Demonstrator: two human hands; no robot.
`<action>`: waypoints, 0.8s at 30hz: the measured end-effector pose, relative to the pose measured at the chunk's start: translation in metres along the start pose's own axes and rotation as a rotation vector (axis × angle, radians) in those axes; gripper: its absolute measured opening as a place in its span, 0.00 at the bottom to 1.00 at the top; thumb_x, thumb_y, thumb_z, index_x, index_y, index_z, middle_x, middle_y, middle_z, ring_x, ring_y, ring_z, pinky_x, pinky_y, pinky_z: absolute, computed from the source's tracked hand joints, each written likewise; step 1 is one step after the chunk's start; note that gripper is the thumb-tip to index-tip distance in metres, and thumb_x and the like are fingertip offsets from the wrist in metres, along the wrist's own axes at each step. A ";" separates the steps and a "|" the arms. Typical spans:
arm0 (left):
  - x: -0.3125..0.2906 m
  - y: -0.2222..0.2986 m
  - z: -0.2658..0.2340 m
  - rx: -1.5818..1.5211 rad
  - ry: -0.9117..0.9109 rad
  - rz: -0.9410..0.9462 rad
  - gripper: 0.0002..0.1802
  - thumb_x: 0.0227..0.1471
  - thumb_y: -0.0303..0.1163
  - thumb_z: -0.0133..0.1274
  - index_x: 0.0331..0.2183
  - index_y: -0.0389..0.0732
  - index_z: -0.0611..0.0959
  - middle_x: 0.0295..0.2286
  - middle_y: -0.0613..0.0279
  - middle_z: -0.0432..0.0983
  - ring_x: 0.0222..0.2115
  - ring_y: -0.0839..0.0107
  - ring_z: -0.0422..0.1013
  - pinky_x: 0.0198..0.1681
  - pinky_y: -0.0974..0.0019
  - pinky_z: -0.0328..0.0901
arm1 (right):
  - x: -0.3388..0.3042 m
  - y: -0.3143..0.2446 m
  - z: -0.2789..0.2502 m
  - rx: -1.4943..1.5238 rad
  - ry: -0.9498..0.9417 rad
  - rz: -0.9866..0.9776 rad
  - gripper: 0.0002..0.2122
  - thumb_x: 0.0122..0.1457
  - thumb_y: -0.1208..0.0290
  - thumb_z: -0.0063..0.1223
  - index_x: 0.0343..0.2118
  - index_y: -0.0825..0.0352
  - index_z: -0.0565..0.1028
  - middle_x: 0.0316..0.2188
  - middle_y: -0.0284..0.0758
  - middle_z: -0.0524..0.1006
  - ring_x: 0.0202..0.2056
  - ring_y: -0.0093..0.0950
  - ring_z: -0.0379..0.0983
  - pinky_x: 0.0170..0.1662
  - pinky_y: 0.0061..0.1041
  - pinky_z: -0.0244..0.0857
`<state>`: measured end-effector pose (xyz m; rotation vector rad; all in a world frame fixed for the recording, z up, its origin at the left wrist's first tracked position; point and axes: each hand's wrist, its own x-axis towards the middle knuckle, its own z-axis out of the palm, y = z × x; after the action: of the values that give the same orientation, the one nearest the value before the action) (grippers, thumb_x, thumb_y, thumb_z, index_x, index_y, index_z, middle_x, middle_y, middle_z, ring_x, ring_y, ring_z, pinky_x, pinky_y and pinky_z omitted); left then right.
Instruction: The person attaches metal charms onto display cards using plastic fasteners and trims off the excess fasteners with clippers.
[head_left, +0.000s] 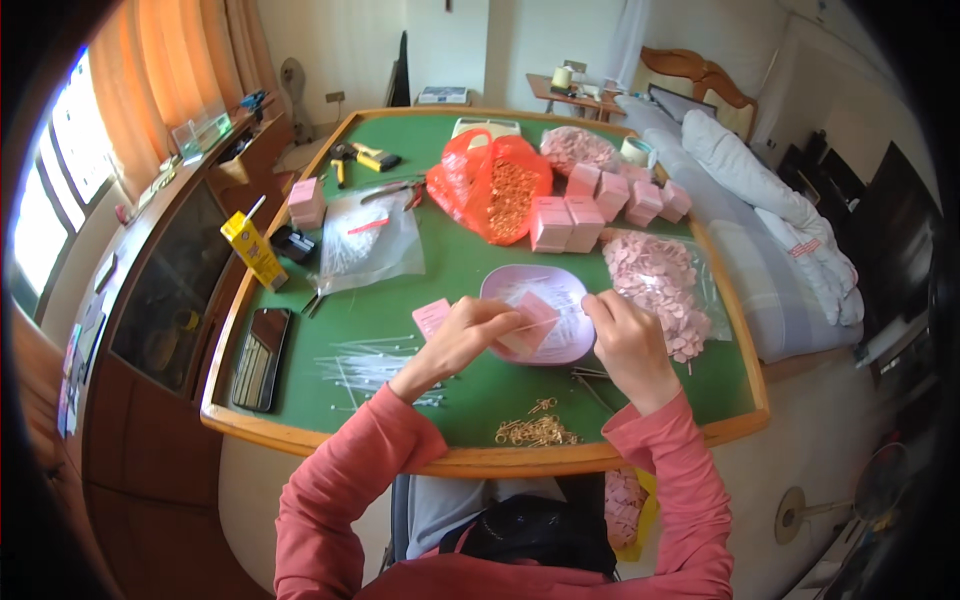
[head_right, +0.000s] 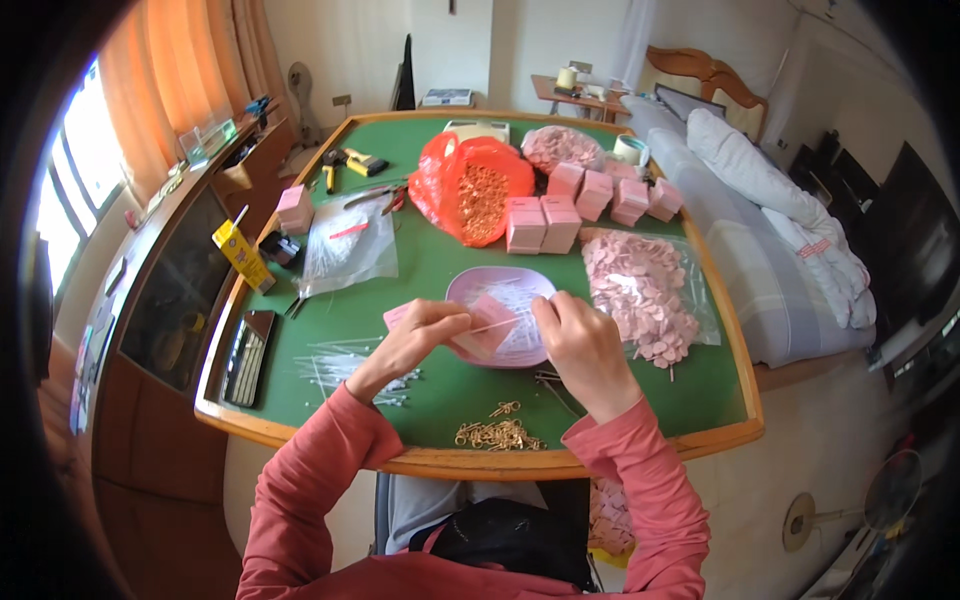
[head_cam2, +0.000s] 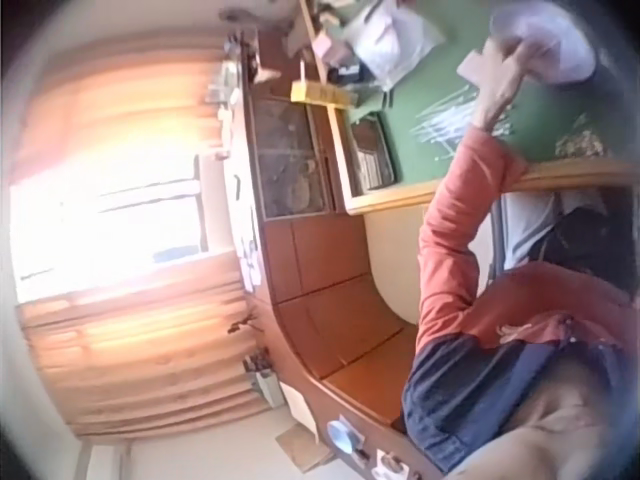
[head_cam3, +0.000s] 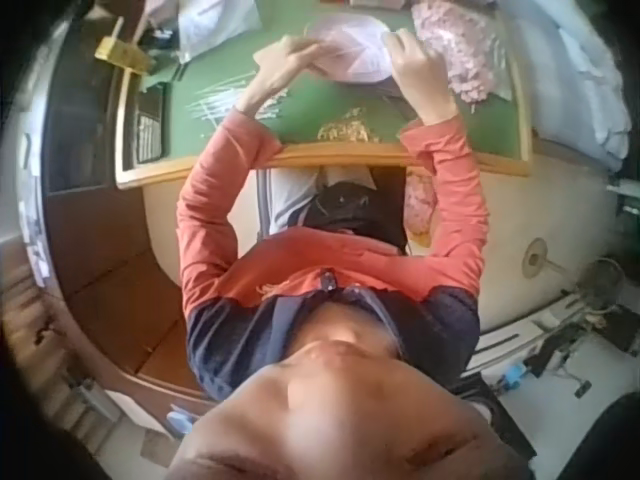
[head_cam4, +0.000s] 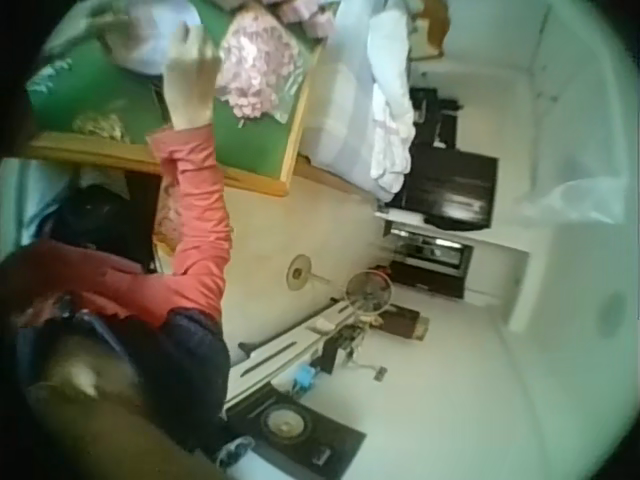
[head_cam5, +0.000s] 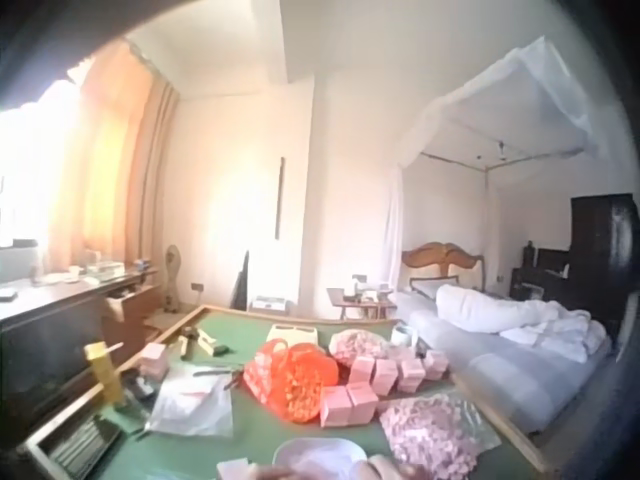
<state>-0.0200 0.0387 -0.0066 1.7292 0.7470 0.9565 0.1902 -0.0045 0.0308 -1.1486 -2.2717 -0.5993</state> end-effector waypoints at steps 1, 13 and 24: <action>-0.001 0.003 0.002 -0.052 -0.009 -0.078 0.14 0.48 0.30 0.47 0.31 0.27 0.79 0.24 0.55 0.77 0.24 0.72 0.72 0.29 0.71 0.66 | 0.003 0.005 0.002 -0.031 0.022 -0.018 0.07 0.41 0.82 0.49 0.27 0.68 0.68 0.20 0.34 0.66 0.21 0.26 0.69 0.22 0.22 0.66; -0.005 -0.007 0.017 -0.044 0.198 -0.039 0.10 0.49 0.28 0.52 0.29 0.29 0.78 0.23 0.57 0.76 0.23 0.76 0.71 0.25 0.75 0.66 | 0.005 -0.019 0.032 1.005 0.231 0.717 0.06 0.52 0.75 0.52 0.32 0.71 0.72 0.22 0.35 0.74 0.18 0.16 0.68 0.21 0.16 0.60; -0.006 -0.008 0.026 0.007 0.241 -0.031 0.07 0.49 0.26 0.51 0.29 0.31 0.78 0.25 0.63 0.75 0.25 0.80 0.69 0.30 0.77 0.65 | 0.004 -0.025 0.049 1.087 0.117 0.641 0.03 0.51 0.78 0.51 0.26 0.71 0.74 0.23 0.35 0.76 0.23 0.19 0.71 0.26 0.18 0.64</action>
<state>-0.0011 0.0241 -0.0216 1.6203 0.9302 1.1554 0.1558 0.0136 -0.0086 -1.0680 -1.5402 0.7191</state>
